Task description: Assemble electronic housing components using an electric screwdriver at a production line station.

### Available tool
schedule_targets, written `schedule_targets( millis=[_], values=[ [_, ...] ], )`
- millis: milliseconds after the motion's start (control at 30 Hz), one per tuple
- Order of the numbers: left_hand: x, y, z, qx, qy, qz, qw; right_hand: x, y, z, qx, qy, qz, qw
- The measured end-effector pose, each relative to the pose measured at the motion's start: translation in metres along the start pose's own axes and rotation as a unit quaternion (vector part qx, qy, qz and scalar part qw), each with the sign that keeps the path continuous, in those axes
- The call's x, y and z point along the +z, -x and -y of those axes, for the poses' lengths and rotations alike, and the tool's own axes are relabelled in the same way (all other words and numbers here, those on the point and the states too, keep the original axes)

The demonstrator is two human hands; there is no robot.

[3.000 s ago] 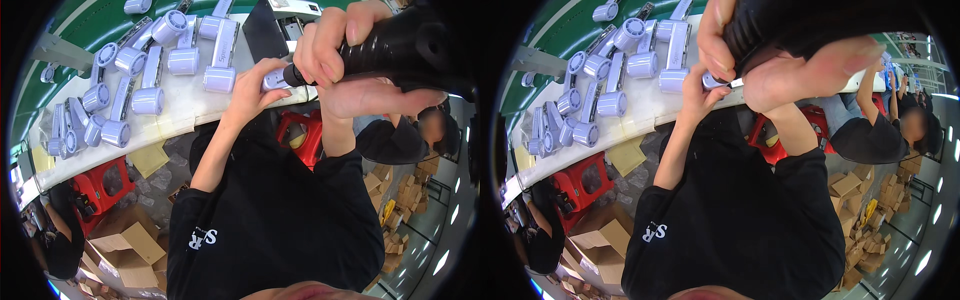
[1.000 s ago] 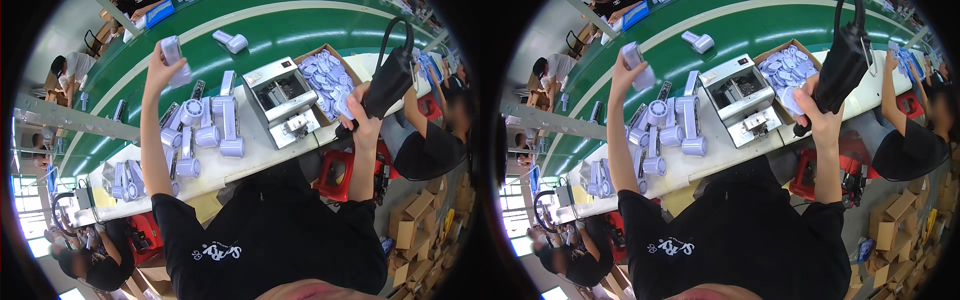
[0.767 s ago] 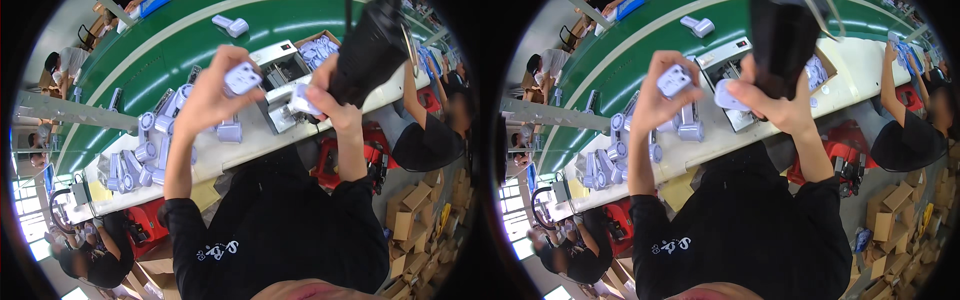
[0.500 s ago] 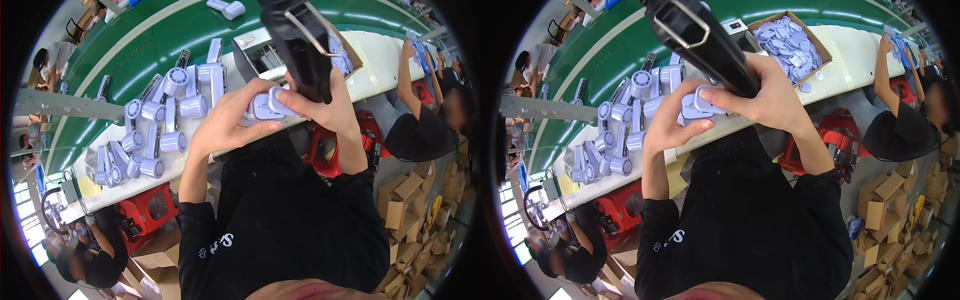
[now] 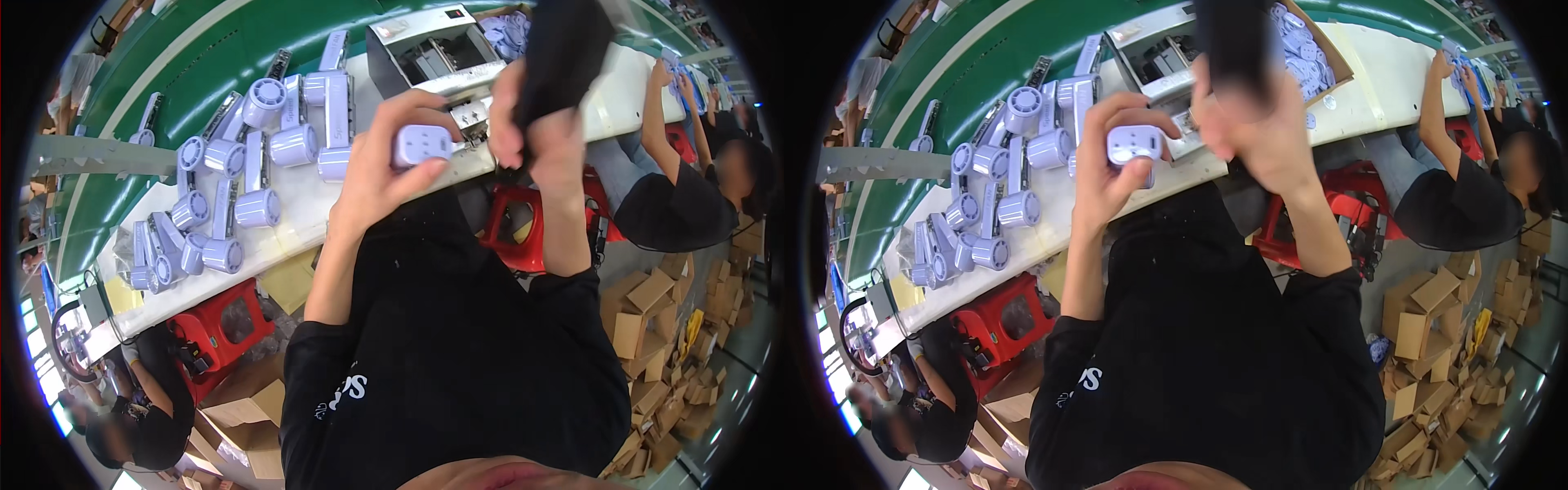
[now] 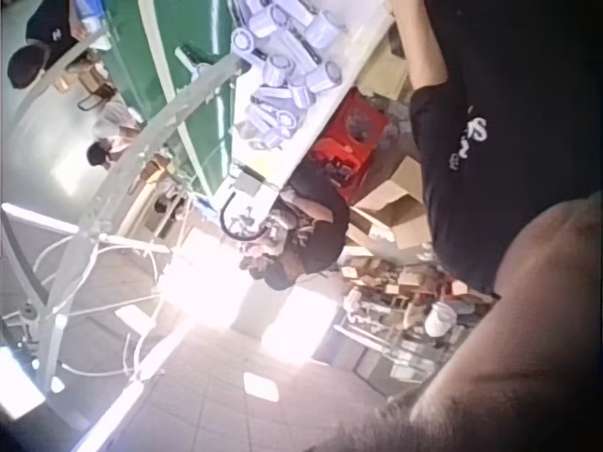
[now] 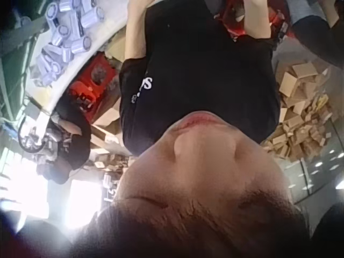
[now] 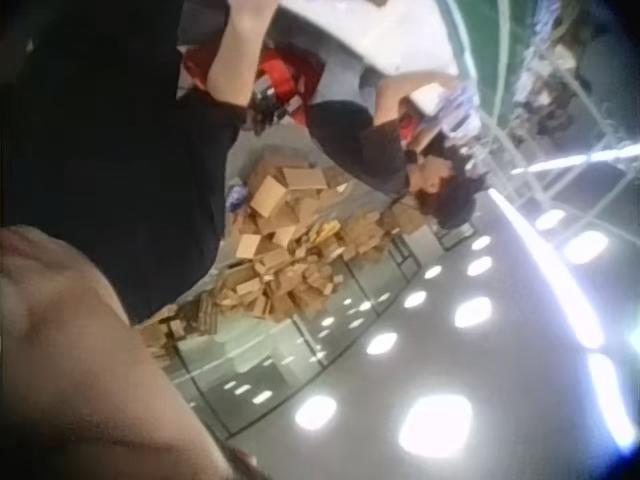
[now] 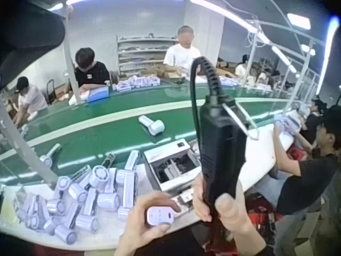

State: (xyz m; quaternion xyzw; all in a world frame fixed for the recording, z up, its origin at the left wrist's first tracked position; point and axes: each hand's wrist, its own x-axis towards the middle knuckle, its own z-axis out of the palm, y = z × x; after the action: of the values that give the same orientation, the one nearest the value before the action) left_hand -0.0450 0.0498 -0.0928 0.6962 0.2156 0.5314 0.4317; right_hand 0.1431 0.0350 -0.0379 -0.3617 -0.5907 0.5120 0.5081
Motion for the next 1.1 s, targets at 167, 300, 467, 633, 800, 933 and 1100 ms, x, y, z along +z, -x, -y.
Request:
schedule_targets(
  millis=[167,300,467,633,800,933,1100],
  values=[
    [0.010,0.029,0.049,-0.035,0.092,-0.068,0.993,-0.016,-0.019,0.008,-0.144,-0.109,-0.095,0.979],
    [0.012,0.031,0.066,0.048,0.125,-0.098,0.986,-0.022,-0.026,-0.018,-0.212,-0.134,-0.126,0.960],
    [0.019,0.036,0.058,0.020,0.137,-0.105,0.985,-0.010,-0.027,-0.040,-0.195,-0.111,-0.150,0.963],
    [0.018,0.037,0.060,0.037,0.163,-0.133,0.977,0.001,-0.023,-0.043,-0.166,-0.058,-0.193,0.965],
    [0.016,0.040,0.066,0.032,0.170,-0.119,0.978,-0.001,-0.019,-0.045,-0.176,-0.058,-0.139,0.973],
    [0.016,0.042,0.071,0.061,0.156,-0.125,0.978,0.001,-0.010,-0.036,-0.165,-0.121,-0.132,0.970],
    [0.015,0.042,0.070,0.041,0.159,-0.113,0.980,-0.002,-0.015,0.007,-0.237,-0.180,0.025,0.954]
  ],
)
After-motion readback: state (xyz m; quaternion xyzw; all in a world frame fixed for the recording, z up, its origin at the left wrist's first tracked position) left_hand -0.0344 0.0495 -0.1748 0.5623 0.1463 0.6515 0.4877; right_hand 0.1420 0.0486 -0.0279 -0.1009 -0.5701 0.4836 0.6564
